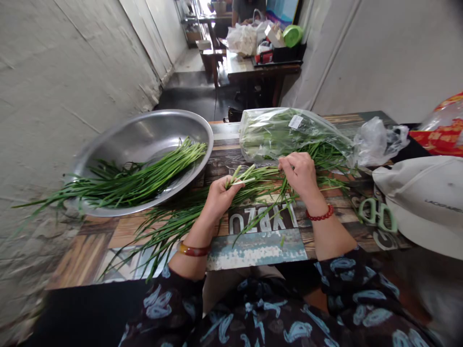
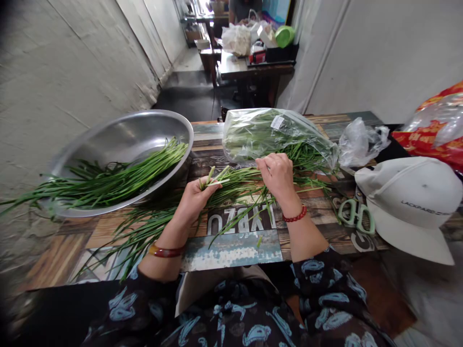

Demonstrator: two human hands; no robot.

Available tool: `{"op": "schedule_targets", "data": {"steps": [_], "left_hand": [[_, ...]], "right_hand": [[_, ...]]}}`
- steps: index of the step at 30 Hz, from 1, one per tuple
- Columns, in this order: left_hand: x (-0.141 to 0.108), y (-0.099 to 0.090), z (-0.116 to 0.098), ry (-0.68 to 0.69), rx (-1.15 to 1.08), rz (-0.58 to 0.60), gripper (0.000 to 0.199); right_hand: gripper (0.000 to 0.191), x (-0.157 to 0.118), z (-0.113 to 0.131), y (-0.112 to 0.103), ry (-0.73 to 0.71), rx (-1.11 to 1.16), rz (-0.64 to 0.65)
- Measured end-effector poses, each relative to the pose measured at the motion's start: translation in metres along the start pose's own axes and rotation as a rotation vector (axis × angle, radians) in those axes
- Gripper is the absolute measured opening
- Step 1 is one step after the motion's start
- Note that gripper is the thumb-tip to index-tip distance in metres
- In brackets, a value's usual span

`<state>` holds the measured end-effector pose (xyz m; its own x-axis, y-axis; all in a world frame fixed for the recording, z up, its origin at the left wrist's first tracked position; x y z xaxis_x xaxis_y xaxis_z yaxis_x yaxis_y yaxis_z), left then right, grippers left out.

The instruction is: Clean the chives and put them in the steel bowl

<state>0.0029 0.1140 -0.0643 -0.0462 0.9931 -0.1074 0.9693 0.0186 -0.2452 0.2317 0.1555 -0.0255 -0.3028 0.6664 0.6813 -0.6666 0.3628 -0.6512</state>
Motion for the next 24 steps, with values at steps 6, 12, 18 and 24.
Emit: {"op": "schedule_targets", "data": {"steps": [6, 12, 18, 24], "left_hand": [[-0.002, 0.006, -0.007, 0.127, 0.142, 0.048, 0.026], [-0.008, 0.018, -0.023, 0.310, 0.402, 0.113, 0.030], [-0.005, 0.001, -0.026, 0.339, 0.328, -0.037, 0.024], [0.002, -0.023, -0.012, 0.121, -0.222, -0.125, 0.024]], "right_hand": [[0.010, 0.000, 0.039, 0.023, -0.075, 0.393, 0.060], [0.018, -0.005, 0.035, 0.032, 0.073, 0.493, 0.045], [0.027, -0.007, -0.004, 0.013, 0.306, 0.562, -0.124], [0.023, -0.006, 0.004, 0.023, 0.035, 0.376, 0.264]]}}
Point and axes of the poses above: each hand's wrist, its own x-axis towards the middle knuckle, its own y-axis out of the palm, z = x × y, the point moved 6 cm from there along x, towards the middle knuckle, and after that the axes turned 11 degrees about -y, right-handed, at the moved point
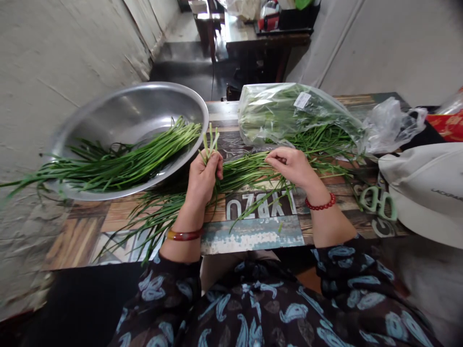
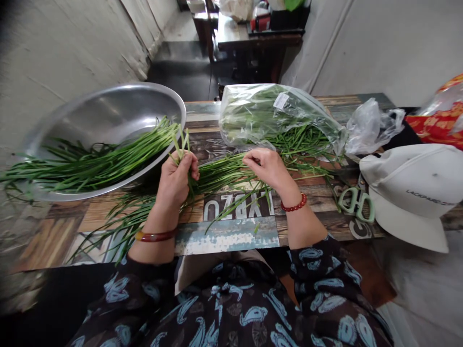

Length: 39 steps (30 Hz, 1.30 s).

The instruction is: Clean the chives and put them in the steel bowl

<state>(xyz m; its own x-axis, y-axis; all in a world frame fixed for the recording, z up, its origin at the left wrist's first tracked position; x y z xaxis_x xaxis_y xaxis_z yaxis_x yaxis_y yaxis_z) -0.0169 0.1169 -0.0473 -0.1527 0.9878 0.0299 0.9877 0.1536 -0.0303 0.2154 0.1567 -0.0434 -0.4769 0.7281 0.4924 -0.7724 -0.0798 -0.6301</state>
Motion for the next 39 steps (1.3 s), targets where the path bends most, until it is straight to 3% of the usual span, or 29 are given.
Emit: {"op": "schedule_targets", "data": {"steps": [5, 11, 21, 24, 27, 31, 35, 39], "left_hand": [[-0.001, -0.003, 0.000, -0.043, -0.085, -0.055, 0.027], [-0.002, 0.000, 0.006, -0.104, -0.050, -0.063, 0.020], [-0.008, 0.022, 0.012, -0.069, 0.192, 0.093, 0.024], [-0.010, 0.028, 0.012, -0.023, 0.262, 0.160, 0.023], [-0.010, 0.029, 0.012, -0.015, 0.282, 0.159, 0.021], [-0.009, 0.028, 0.015, -0.090, 0.226, 0.141, 0.027], [-0.009, 0.027, 0.018, -0.195, 0.040, 0.179, 0.032], [-0.007, 0.018, 0.020, -0.276, -0.121, 0.126, 0.034]], "right_hand": [[0.016, -0.004, 0.004, 0.020, -0.102, -0.168, 0.208], [0.007, -0.005, 0.013, 0.030, -0.155, -0.285, 0.248], [0.010, 0.005, 0.039, 0.022, -0.245, 0.017, -0.006], [0.006, 0.004, 0.043, 0.021, -0.217, 0.045, -0.073], [0.016, 0.002, 0.042, 0.020, -0.138, 0.085, -0.117], [0.031, 0.000, 0.035, 0.023, -0.008, 0.200, -0.122], [0.047, 0.000, 0.022, 0.031, 0.089, 0.460, -0.153], [0.036, -0.002, 0.007, 0.030, 0.179, 0.598, -0.264]]}}
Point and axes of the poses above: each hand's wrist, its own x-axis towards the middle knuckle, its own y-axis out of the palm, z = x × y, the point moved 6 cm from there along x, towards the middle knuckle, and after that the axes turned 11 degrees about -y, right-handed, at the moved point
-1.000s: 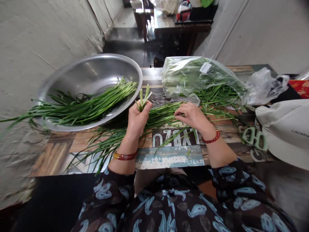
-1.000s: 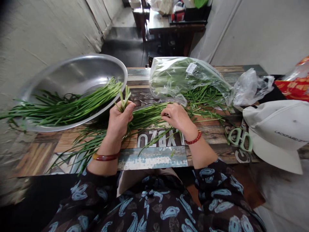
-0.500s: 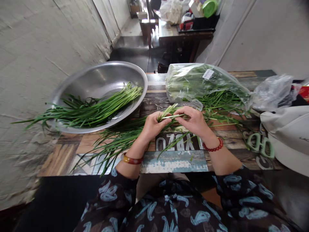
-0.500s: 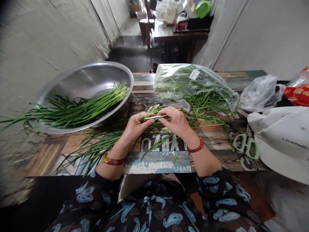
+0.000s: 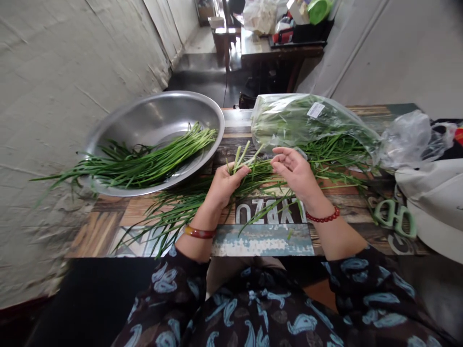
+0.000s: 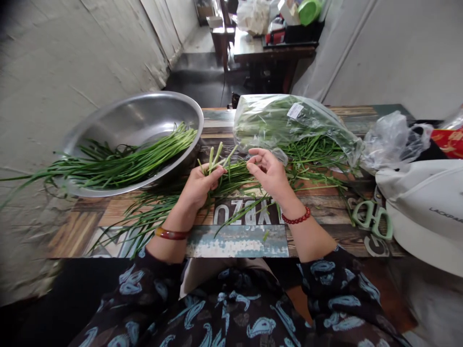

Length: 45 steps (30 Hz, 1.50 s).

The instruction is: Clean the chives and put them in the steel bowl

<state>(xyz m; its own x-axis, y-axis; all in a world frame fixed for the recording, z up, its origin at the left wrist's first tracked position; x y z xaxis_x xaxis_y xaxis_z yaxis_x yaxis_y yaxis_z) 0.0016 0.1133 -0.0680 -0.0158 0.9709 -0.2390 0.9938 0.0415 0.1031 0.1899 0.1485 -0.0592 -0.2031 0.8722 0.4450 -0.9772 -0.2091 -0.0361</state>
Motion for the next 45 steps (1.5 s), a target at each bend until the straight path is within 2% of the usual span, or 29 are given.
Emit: {"op": "schedule_targets", "data": {"steps": [5, 10, 17, 20, 23, 25, 28, 31, 34, 37, 39, 41, 45], "left_hand": [[0.003, -0.003, 0.002, -0.044, -0.075, 0.010, 0.037], [0.000, 0.005, 0.000, -0.036, 0.011, 0.015, 0.036], [-0.006, 0.017, -0.005, 0.008, 0.140, 0.095, 0.033], [-0.005, 0.014, -0.004, -0.004, 0.170, 0.072, 0.031], [-0.004, 0.010, -0.003, 0.003, 0.216, 0.039, 0.028], [-0.003, 0.008, -0.005, 0.060, 0.245, 0.020, 0.027], [-0.002, 0.007, -0.007, 0.122, 0.273, 0.018, 0.026], [-0.002, 0.010, -0.003, 0.074, 0.288, 0.050, 0.027], [-0.002, 0.011, -0.001, 0.042, 0.291, 0.054, 0.028], [-0.002, 0.010, 0.001, 0.030, 0.266, 0.038, 0.029], [-0.001, 0.009, 0.002, 0.037, 0.246, 0.026, 0.028], [0.000, 0.007, 0.003, 0.051, 0.240, 0.014, 0.028], [-0.001, 0.004, -0.003, 0.148, 0.317, -0.031, 0.026]], "right_hand": [[0.032, -0.002, -0.002, 0.002, 0.045, -0.009, 0.007], [0.029, -0.005, -0.002, 0.016, 0.053, -0.054, 0.079], [0.017, -0.004, 0.000, 0.020, 0.024, -0.187, 0.075], [0.012, 0.000, 0.003, 0.005, -0.019, -0.236, -0.029], [0.012, 0.003, 0.004, -0.030, -0.038, -0.242, -0.256], [0.013, 0.006, 0.008, -0.052, -0.062, -0.352, -0.313], [0.014, 0.011, 0.022, -0.070, -0.174, -0.733, -0.231], [0.015, 0.012, 0.038, -0.064, -0.330, -0.980, -0.144], [0.022, 0.010, 0.050, -0.043, -0.475, -0.895, -0.081], [0.020, 0.006, 0.052, -0.017, -0.534, -0.769, 0.072], [0.019, 0.003, 0.046, -0.005, -0.516, -0.769, 0.193], [0.018, 0.002, 0.039, 0.000, -0.472, -0.793, 0.260], [0.015, 0.003, 0.030, 0.002, -0.379, -0.646, 0.225]]}}
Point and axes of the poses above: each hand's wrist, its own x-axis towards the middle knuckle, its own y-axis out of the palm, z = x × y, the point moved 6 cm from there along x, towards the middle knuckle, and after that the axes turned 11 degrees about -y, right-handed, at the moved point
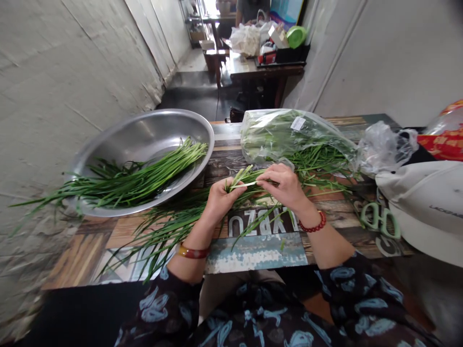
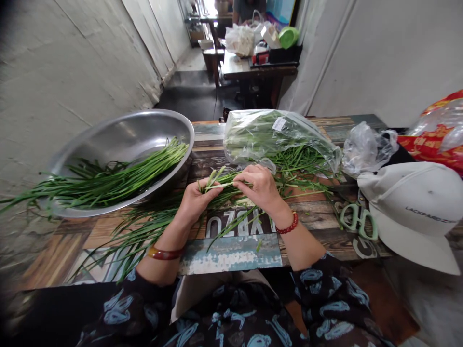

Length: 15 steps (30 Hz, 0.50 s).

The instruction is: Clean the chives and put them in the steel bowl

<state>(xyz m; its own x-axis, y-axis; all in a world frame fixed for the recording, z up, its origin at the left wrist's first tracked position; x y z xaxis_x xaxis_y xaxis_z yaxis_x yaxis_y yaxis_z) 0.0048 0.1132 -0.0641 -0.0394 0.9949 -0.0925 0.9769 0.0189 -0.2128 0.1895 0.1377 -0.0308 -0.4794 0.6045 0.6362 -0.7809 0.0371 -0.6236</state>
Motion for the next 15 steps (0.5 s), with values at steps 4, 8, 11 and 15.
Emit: {"op": "schedule_targets", "data": {"steps": [4, 8, 11, 15], "left_hand": [[-0.006, -0.002, -0.016, 0.239, 0.228, -0.083, 0.020], [-0.018, 0.007, -0.024, 0.455, 0.536, -0.140, 0.019], [-0.026, 0.014, -0.024, 0.561, 0.743, -0.172, 0.019], [-0.028, 0.014, -0.022, 0.612, 0.846, -0.210, 0.023]], "right_hand": [[0.016, -0.003, -0.007, 0.012, 0.221, 0.362, -0.166], [0.020, -0.017, -0.017, 0.038, 0.576, 0.771, -0.309], [0.027, -0.025, -0.021, 0.050, 0.763, 0.951, -0.348], [0.032, -0.023, -0.033, 0.032, 0.750, 0.982, -0.442]]}}
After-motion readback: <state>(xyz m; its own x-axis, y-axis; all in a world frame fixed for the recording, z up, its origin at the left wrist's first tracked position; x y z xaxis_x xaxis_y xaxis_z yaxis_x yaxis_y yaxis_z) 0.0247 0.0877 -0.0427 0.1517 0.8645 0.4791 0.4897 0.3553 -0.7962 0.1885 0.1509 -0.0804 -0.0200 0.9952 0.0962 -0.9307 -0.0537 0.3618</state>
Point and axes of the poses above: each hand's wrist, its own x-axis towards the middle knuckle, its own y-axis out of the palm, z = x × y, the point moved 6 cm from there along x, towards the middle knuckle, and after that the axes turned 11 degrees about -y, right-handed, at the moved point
